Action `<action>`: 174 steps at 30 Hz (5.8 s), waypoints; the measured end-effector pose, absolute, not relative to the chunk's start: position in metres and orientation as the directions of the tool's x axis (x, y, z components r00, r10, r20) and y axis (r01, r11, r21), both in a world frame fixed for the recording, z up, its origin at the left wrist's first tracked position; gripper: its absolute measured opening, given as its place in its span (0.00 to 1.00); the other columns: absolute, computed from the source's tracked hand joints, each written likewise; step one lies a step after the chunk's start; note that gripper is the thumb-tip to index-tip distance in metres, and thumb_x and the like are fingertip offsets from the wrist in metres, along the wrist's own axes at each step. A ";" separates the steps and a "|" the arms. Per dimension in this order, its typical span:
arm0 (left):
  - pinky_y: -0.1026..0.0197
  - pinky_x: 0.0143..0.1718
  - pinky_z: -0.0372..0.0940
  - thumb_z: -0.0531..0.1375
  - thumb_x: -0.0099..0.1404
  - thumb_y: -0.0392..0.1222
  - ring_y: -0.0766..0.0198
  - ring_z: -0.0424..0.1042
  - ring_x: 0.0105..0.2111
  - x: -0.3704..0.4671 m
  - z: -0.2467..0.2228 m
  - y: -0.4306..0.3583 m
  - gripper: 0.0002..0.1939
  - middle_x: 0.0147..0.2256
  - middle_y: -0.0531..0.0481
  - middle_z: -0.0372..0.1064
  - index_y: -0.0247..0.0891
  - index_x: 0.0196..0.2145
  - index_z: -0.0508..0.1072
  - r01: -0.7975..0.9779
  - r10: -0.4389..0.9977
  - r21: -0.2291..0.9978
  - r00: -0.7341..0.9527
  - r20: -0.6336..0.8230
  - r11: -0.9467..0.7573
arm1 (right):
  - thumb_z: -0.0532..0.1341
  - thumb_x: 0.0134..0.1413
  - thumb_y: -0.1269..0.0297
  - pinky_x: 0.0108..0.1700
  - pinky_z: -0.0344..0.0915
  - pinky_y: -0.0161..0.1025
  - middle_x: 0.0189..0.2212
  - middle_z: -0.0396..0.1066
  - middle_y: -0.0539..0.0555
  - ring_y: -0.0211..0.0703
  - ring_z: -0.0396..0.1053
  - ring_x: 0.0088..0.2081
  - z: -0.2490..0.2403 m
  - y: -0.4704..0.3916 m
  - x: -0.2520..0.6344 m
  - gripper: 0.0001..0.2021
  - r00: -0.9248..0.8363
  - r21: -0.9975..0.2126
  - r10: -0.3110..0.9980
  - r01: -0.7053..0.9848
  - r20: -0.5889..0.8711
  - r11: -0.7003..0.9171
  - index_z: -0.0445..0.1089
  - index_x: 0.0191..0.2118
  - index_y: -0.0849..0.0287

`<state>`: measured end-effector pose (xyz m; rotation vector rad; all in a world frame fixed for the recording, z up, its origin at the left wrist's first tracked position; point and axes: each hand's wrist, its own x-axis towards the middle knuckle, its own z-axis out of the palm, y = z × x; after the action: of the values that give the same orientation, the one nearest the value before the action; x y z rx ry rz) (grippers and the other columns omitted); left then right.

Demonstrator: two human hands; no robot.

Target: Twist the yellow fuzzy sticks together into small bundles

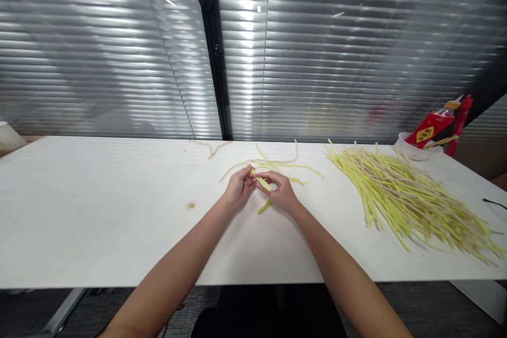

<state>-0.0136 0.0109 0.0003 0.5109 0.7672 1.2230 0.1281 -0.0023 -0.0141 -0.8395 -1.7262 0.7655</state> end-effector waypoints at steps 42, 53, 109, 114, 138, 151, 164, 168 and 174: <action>0.62 0.30 0.59 0.59 0.50 0.41 0.64 0.65 0.27 -0.013 0.015 -0.003 0.09 0.27 0.47 0.68 0.33 0.27 0.74 -0.352 0.936 0.930 0.350 0.030 0.101 | 0.72 0.31 0.61 0.29 0.61 0.37 0.20 0.66 0.47 0.36 0.62 0.24 -0.013 0.002 0.136 0.10 -0.217 -0.982 0.961 -0.112 0.171 0.149 0.72 0.19 0.60; 0.63 0.31 0.55 0.56 0.61 0.52 0.67 0.60 0.27 -0.011 0.014 -0.010 0.16 0.25 0.53 0.62 0.35 0.30 0.72 -0.025 0.935 0.978 0.288 0.207 -0.209 | 0.69 0.30 0.66 0.33 0.61 0.37 0.16 0.65 0.46 0.36 0.63 0.24 -0.008 -0.001 0.132 0.09 -0.196 -0.982 0.977 -0.183 0.080 0.044 0.69 0.14 0.59; 0.62 0.33 0.59 0.63 0.54 0.48 0.65 0.64 0.30 -0.008 -0.004 0.000 0.11 0.25 0.52 0.68 0.37 0.28 0.77 -0.138 0.981 0.972 -0.027 0.190 -0.192 | 0.69 0.38 0.56 0.29 0.61 0.36 0.24 0.72 0.49 0.33 0.62 0.25 -0.011 -0.002 0.127 0.12 -0.189 -0.986 0.978 -0.154 0.088 0.059 0.77 0.29 0.59; 0.63 0.32 0.57 0.63 0.55 0.48 0.66 0.61 0.28 -0.008 -0.001 -0.002 0.12 0.23 0.53 0.65 0.36 0.22 0.74 -0.065 0.966 0.964 -0.056 0.253 -0.257 | 0.68 0.40 0.58 0.36 0.65 0.39 0.27 0.75 0.51 0.39 0.69 0.30 -0.013 -0.002 0.125 0.10 -0.195 -0.981 0.968 -0.146 0.157 0.130 0.76 0.29 0.59; 0.62 0.33 0.60 0.61 0.55 0.50 0.65 0.65 0.29 -0.005 -0.005 -0.001 0.13 0.27 0.51 0.70 0.36 0.26 0.76 -0.118 0.982 0.976 -0.076 0.176 -0.184 | 0.67 0.41 0.59 0.37 0.67 0.40 0.26 0.76 0.54 0.45 0.73 0.31 -0.019 0.002 0.121 0.09 -0.116 -0.976 0.972 -0.098 0.205 0.194 0.75 0.27 0.59; 0.62 0.35 0.62 0.63 0.54 0.53 0.66 0.68 0.29 -0.007 -0.005 0.004 0.16 0.27 0.51 0.69 0.35 0.29 0.75 -0.235 0.994 0.966 -0.009 0.112 -0.111 | 0.65 0.43 0.56 0.34 0.66 0.38 0.30 0.75 0.53 0.41 0.71 0.30 -0.027 0.003 0.119 0.13 -0.076 -0.976 0.974 -0.024 0.215 0.214 0.76 0.33 0.59; 0.60 0.38 0.64 0.63 0.53 0.54 0.60 0.69 0.40 -0.005 -0.001 0.001 0.19 0.42 0.43 0.71 0.34 0.33 0.75 -0.257 0.995 0.962 0.006 0.097 -0.092 | 0.68 0.38 0.55 0.22 0.54 0.34 0.27 0.73 0.52 0.33 0.55 0.19 -0.017 0.000 0.123 0.13 0.031 -0.970 0.972 0.084 0.232 0.229 0.74 0.30 0.58; 0.61 0.37 0.64 0.63 0.54 0.53 0.62 0.70 0.37 -0.004 -0.001 0.000 0.20 0.38 0.45 0.71 0.34 0.37 0.74 -0.284 0.995 0.955 0.021 0.094 -0.084 | 0.68 0.38 0.55 0.24 0.56 0.34 0.29 0.74 0.52 0.33 0.56 0.20 -0.016 -0.001 0.123 0.14 0.035 -0.962 0.968 0.120 0.249 0.244 0.73 0.29 0.58; 0.63 0.35 0.62 0.62 0.55 0.54 0.64 0.69 0.34 -0.006 -0.001 0.001 0.21 0.34 0.48 0.70 0.36 0.41 0.73 -0.256 0.997 0.964 0.003 0.080 -0.077 | 0.68 0.38 0.55 0.29 0.61 0.35 0.27 0.72 0.51 0.35 0.61 0.23 -0.010 -0.004 0.123 0.14 0.097 -0.953 0.953 0.127 0.288 0.275 0.72 0.28 0.59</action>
<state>-0.0061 0.0010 -0.0009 1.0775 0.9681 1.3680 0.1225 -0.0039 -0.0102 -1.1263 -1.3264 0.8587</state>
